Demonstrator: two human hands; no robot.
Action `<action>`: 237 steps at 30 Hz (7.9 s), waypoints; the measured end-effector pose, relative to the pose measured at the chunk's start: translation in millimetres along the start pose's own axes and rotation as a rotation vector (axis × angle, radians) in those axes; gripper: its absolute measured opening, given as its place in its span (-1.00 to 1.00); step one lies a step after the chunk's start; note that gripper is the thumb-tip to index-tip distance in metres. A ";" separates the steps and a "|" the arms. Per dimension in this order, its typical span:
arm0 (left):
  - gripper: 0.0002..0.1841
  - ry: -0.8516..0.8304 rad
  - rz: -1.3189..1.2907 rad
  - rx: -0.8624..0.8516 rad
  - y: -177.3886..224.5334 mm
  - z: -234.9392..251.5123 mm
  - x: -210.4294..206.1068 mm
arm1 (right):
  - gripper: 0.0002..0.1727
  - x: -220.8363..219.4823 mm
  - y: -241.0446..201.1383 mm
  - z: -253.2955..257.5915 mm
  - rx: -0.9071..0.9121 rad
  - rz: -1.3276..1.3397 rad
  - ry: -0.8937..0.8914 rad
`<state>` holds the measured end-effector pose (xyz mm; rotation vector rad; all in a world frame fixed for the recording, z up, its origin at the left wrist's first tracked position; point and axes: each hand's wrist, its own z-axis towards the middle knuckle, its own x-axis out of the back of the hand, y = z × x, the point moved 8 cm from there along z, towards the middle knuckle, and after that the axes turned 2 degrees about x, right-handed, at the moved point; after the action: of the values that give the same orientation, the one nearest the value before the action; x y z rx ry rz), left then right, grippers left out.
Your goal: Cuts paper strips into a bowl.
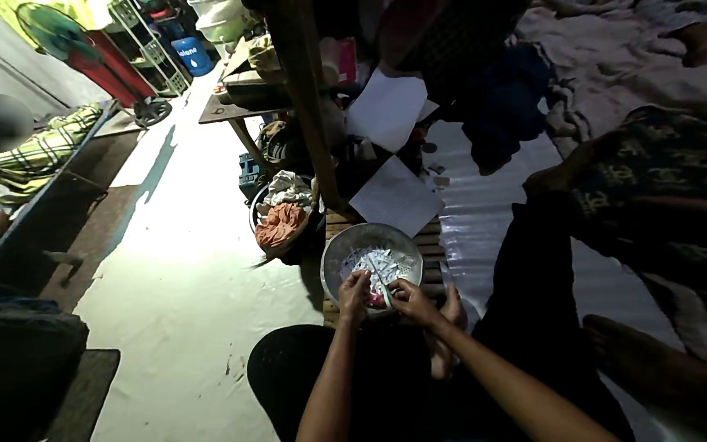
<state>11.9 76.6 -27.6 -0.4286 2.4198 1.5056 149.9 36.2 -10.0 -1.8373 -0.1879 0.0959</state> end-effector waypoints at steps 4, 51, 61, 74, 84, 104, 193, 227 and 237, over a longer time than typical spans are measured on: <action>-0.87 0.016 -0.028 -0.003 1.0 -1.2 -0.2 | -0.66 1.2 0.1 0.0 -0.006 -0.004 0.014; -0.88 -0.009 0.010 0.021 2.3 0.1 -1.8 | -0.67 -2.1 -3.4 4.6 0.056 -0.014 0.011; -0.88 -0.046 -0.030 0.017 -4.5 -1.2 -7.2 | -0.73 5.8 -6.0 5.7 0.110 0.065 0.066; -0.86 -0.034 -0.029 -0.076 8.8 -6.2 -1.9 | -0.68 8.2 -23.1 5.8 0.092 0.007 0.056; -0.88 0.016 -0.066 -0.094 11.3 -5.0 0.6 | -0.60 -7.8 -10.0 0.5 0.037 -0.077 -0.037; -0.85 -0.046 -0.053 -0.061 7.8 -3.8 -4.0 | -0.68 1.3 -11.8 5.5 0.077 -0.032 0.041; -0.84 -0.047 -0.003 -0.017 0.6 -1.7 -4.4 | -0.66 7.6 -4.3 5.2 0.011 -0.084 -0.006; -0.75 -0.049 -0.002 -0.043 -6.5 -0.1 4.7 | -0.62 10.1 0.6 11.8 -0.004 0.015 0.037; -0.87 0.041 0.053 -0.049 -0.9 -0.1 9.4 | -0.63 -5.1 8.8 -4.5 -0.061 -0.087 -0.094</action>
<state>3.6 75.0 -31.8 -0.4126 2.4485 1.5957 146.3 28.7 -17.4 -1.8840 -0.3395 0.1176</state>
